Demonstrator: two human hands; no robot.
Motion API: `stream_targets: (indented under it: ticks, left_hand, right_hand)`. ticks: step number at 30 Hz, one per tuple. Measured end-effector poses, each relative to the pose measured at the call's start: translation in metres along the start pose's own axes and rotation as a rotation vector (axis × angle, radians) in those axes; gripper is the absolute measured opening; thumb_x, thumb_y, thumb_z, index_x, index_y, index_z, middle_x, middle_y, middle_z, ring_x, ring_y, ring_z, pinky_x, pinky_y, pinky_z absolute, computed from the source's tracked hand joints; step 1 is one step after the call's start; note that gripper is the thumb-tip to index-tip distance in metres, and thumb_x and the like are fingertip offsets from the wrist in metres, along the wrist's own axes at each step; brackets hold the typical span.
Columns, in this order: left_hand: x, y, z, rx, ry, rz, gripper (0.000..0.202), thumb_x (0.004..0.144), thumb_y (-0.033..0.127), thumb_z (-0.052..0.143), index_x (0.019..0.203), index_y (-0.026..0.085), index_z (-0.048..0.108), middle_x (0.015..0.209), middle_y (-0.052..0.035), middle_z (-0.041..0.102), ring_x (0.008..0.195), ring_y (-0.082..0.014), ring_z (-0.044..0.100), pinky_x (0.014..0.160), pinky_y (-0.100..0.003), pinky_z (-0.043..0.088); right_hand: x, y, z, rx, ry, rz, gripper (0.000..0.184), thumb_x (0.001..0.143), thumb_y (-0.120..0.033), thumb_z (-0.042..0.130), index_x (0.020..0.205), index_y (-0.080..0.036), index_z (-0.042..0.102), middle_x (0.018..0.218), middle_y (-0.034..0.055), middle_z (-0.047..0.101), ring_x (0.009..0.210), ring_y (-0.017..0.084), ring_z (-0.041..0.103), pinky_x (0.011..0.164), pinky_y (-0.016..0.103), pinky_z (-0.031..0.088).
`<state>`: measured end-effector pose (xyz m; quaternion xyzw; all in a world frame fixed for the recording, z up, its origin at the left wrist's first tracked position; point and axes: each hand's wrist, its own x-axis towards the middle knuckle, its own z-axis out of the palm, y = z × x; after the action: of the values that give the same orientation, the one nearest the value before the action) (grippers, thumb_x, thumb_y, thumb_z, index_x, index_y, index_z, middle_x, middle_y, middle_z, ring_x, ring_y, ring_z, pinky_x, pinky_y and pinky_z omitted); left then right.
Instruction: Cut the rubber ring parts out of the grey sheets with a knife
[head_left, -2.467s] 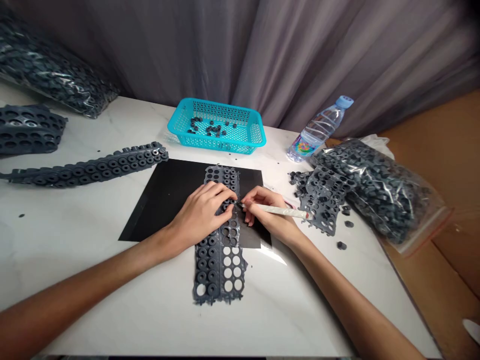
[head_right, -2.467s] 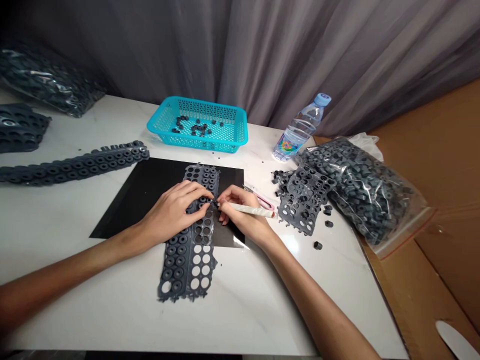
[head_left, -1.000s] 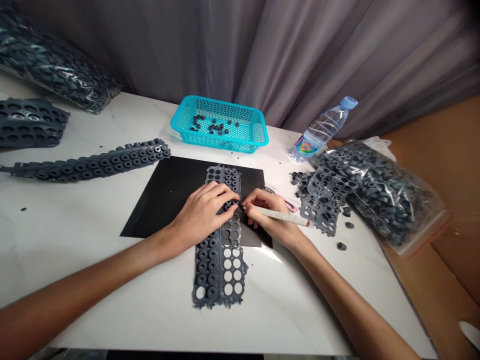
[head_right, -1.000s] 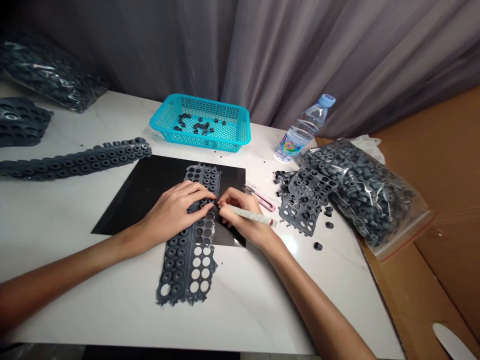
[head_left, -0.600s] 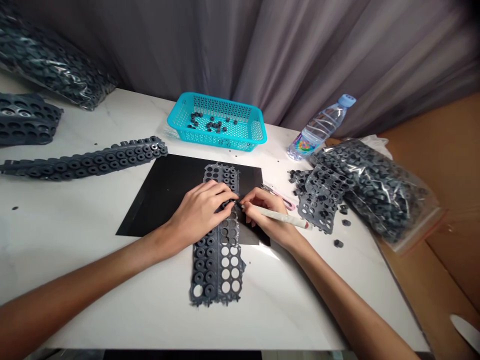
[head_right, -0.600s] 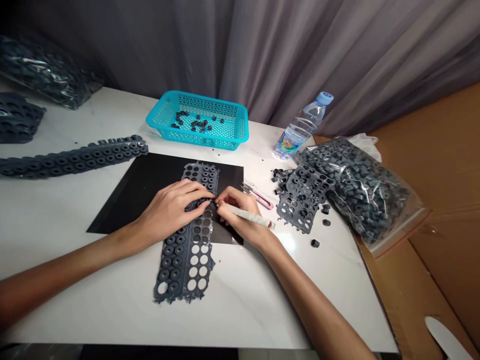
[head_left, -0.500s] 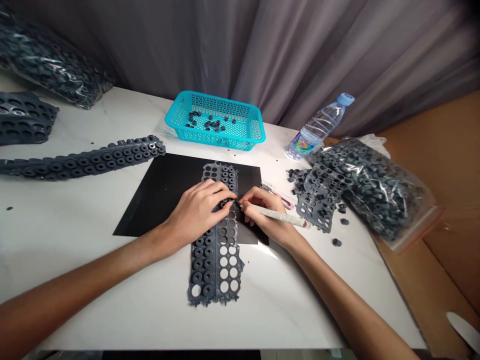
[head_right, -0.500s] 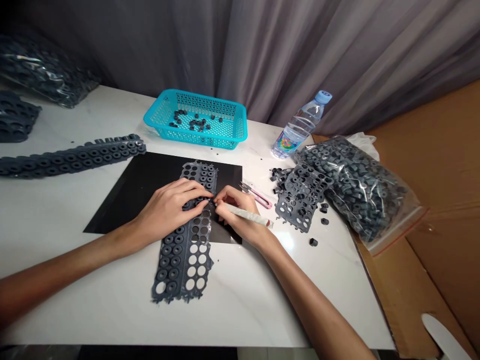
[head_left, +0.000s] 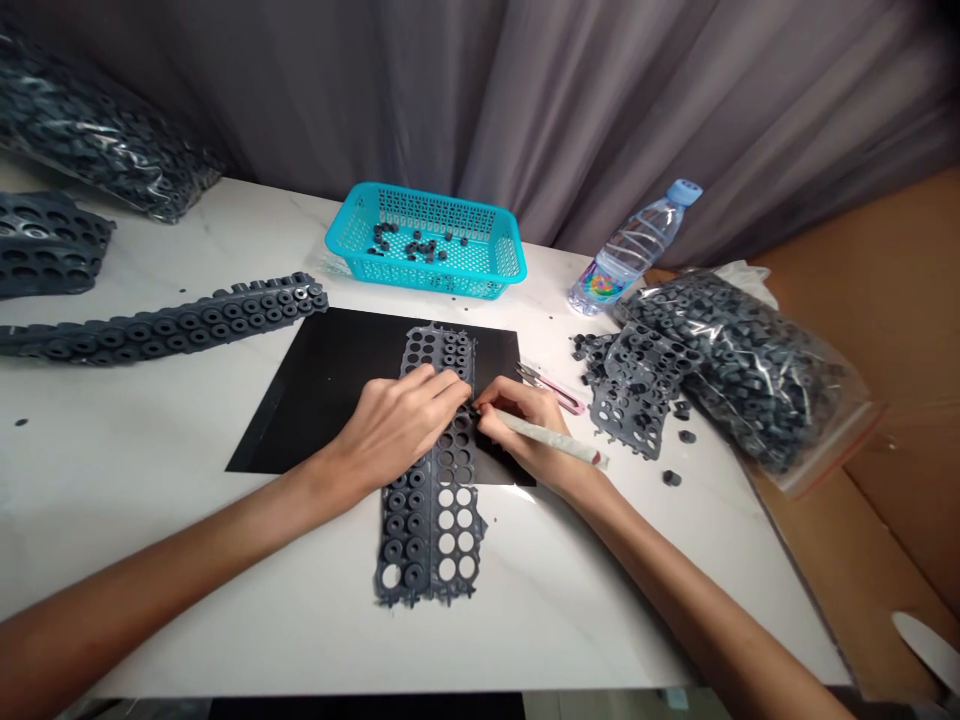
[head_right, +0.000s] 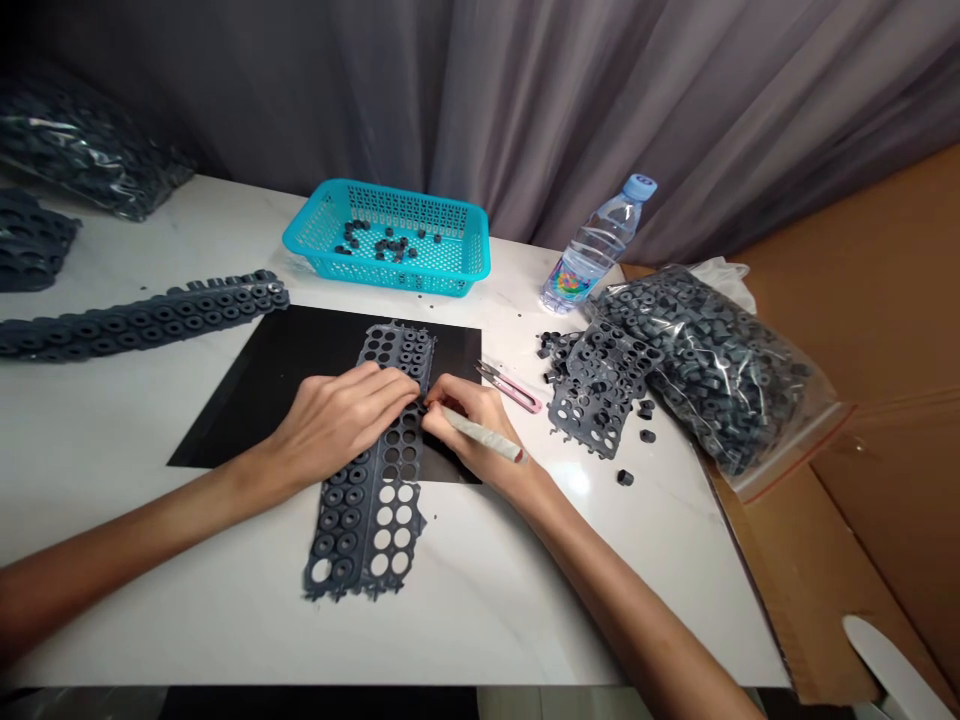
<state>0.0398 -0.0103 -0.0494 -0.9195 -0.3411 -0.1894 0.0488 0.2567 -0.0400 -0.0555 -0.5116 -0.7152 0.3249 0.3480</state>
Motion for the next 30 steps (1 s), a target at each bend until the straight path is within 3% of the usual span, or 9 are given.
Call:
stream_targets:
  ticks: [4,11,30]
  left_hand:
    - [0.0005,-0.0031,0.0004,-0.136,0.024,-0.122,0.016,0.111,0.025,0.055,0.110,0.024,0.071,0.107,0.0010,0.078,0.100,-0.0183,0.071,0.065,-0.031,0.043]
    - [0.0018,-0.0034,-0.0055,-0.112,-0.058,-0.095,0.020,0.112,0.029,0.054,0.119,0.025,0.072,0.118,-0.0012,0.077,0.110,-0.0200,0.070,0.073,-0.030,0.048]
    - [-0.0001,-0.0029,0.0008,-0.057,0.004,-0.068,0.017,0.109,0.028,0.059,0.118,0.023,0.073,0.114,-0.0009,0.077,0.106,-0.0195,0.069,0.065,-0.031,0.046]
  right_hand:
    - [-0.0007,0.0010,0.0013,-0.016,0.017,-0.015,0.009,0.092,-0.020,0.061,0.083,-0.019,0.064,0.068,-0.0036,0.058,0.061,0.012,0.049,0.058,0.024,0.036]
    - [-0.0020,-0.0003,-0.0018,0.380,0.011,0.161,0.004,0.091,-0.020,0.062,0.095,-0.021,0.065,0.070,-0.0035,0.064,0.056,0.013,0.060,0.052,0.022,0.048]
    - [-0.0012,-0.0004,-0.0023,0.301,-0.044,0.168,0.003,0.093,-0.022,0.063,0.094,-0.020,0.065,0.070,-0.0026,0.065,0.056,0.013,0.060,0.053,0.022,0.049]
